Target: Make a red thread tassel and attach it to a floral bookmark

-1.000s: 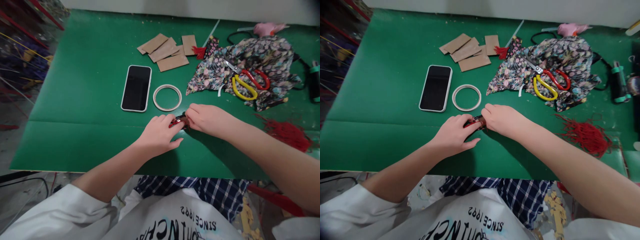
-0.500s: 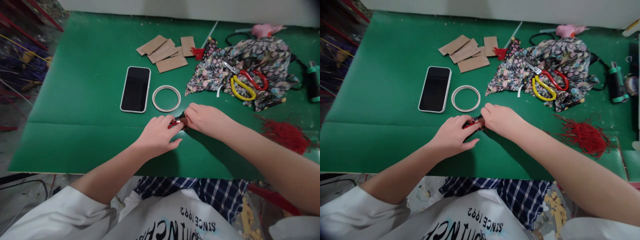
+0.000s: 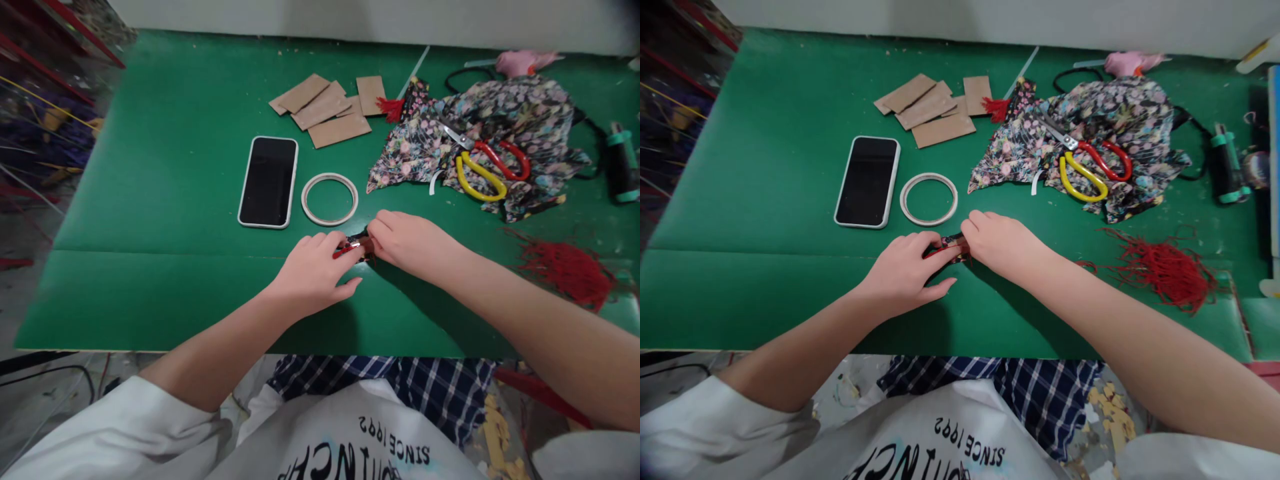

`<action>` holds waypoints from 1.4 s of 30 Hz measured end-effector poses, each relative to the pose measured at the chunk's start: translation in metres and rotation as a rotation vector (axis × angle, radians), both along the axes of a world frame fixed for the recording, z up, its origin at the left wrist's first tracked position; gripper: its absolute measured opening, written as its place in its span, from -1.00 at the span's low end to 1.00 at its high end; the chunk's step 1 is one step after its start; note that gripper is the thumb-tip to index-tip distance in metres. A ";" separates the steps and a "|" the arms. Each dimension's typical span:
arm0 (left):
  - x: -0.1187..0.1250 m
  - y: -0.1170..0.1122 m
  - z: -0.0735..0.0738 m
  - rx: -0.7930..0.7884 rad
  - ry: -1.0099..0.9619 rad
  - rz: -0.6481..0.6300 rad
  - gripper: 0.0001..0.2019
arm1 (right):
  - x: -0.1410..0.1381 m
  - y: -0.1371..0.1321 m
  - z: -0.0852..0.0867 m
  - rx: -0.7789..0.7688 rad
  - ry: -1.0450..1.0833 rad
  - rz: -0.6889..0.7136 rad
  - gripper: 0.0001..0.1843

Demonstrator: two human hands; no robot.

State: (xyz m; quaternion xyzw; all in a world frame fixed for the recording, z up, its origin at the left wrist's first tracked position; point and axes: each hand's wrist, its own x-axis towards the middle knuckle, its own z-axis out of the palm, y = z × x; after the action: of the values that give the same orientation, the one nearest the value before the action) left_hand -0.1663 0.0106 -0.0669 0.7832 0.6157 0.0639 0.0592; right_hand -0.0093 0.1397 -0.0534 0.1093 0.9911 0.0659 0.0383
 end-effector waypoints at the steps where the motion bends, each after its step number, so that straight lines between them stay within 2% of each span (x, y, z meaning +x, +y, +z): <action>1: 0.000 0.000 0.000 0.001 -0.003 0.001 -0.57 | 0.001 0.000 0.000 -0.003 0.005 0.005 -0.81; 13: 0.002 0.001 0.000 -0.031 -0.020 0.030 -0.52 | 0.011 0.002 0.007 -0.064 0.033 0.042 -0.82; 18: 0.002 0.001 -0.001 -0.029 -0.012 0.026 -0.52 | 0.016 0.002 0.009 -0.112 0.100 0.016 -0.81; 23: 0.002 0.001 -0.001 -0.029 -0.022 0.034 -0.51 | 0.023 -0.003 0.000 -0.148 0.229 0.030 -0.76; 27: 0.000 0.001 -0.003 0.000 -0.084 0.031 -0.51 | 0.026 -0.008 -0.008 -0.177 0.402 -0.038 -0.79; 30: -0.002 0.000 -0.004 0.051 -0.133 0.033 -0.58 | 0.026 -0.011 -0.012 -0.202 0.413 -0.048 -0.78; 34: -0.002 0.000 -0.004 0.071 -0.136 0.028 -0.66 | 0.022 -0.013 -0.015 -0.163 0.397 -0.048 -0.77; 42: -0.001 0.000 -0.001 0.050 -0.075 0.016 -0.68 | 0.018 -0.013 -0.014 -0.016 0.369 0.011 -0.80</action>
State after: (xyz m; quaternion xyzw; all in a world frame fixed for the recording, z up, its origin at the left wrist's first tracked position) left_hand -0.1672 0.0106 -0.0680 0.7766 0.6173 0.1089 0.0624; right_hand 0.0087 0.1262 -0.0675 0.1139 0.9824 0.0368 -0.1437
